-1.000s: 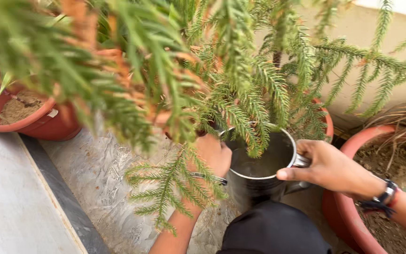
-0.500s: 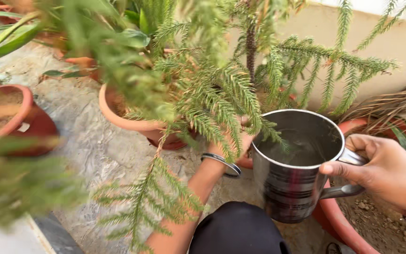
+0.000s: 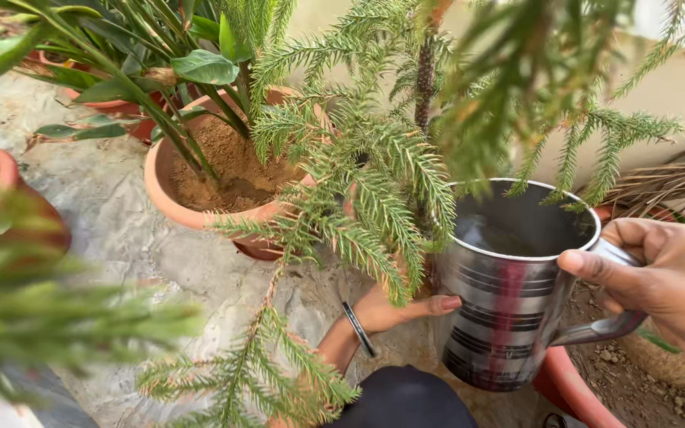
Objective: The person tends to several potted plants on a balcony. They adjust soil around a small plant, water a coniferous plant and the small plant using a metal pitcher, and remove dry leaves from another pot.
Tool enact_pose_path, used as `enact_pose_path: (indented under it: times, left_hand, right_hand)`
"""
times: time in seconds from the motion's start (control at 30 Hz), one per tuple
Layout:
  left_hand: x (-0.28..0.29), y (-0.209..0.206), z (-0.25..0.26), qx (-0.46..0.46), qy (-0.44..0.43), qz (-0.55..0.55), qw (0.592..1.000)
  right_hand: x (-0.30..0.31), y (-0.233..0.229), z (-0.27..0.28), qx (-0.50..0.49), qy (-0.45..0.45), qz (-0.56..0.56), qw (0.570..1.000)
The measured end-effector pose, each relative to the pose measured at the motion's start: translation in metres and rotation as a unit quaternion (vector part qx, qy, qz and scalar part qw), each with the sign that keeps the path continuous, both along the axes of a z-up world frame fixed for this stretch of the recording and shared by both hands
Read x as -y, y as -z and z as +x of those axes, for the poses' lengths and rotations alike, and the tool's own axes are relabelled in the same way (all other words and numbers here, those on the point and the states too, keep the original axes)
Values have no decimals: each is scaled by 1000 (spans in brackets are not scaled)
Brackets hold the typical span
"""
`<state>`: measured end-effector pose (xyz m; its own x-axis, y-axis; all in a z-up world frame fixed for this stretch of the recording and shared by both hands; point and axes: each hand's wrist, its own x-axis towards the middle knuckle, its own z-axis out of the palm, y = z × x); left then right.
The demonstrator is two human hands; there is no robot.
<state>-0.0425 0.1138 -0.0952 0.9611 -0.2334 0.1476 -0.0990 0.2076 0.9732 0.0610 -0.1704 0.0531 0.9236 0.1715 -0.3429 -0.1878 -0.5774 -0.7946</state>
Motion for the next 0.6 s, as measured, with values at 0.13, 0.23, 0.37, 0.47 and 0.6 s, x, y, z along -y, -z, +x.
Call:
enact_pose_path:
  times: [0.13, 0.23, 0.37, 0.47, 0.6]
  left_hand:
    - [-1, 9, 17, -21, -45, 187, 981]
    - [9, 13, 27, -55, -33, 124, 990]
    - [31, 8, 37, -29, 33, 1, 999]
    - [48, 0, 35, -30, -2, -52, 998]
    - [59, -6, 36, -36, 11, -95, 995]
  right_hand:
    - [12, -1, 16, 34, -13, -2, 999]
    - [24, -1, 31, 74, -22, 5, 997]
    - [37, -14, 61, 73, -52, -98, 991]
    - [43, -23, 66, 111, -76, -147, 980]
    - [37, -44, 70, 88, -79, -127, 985]
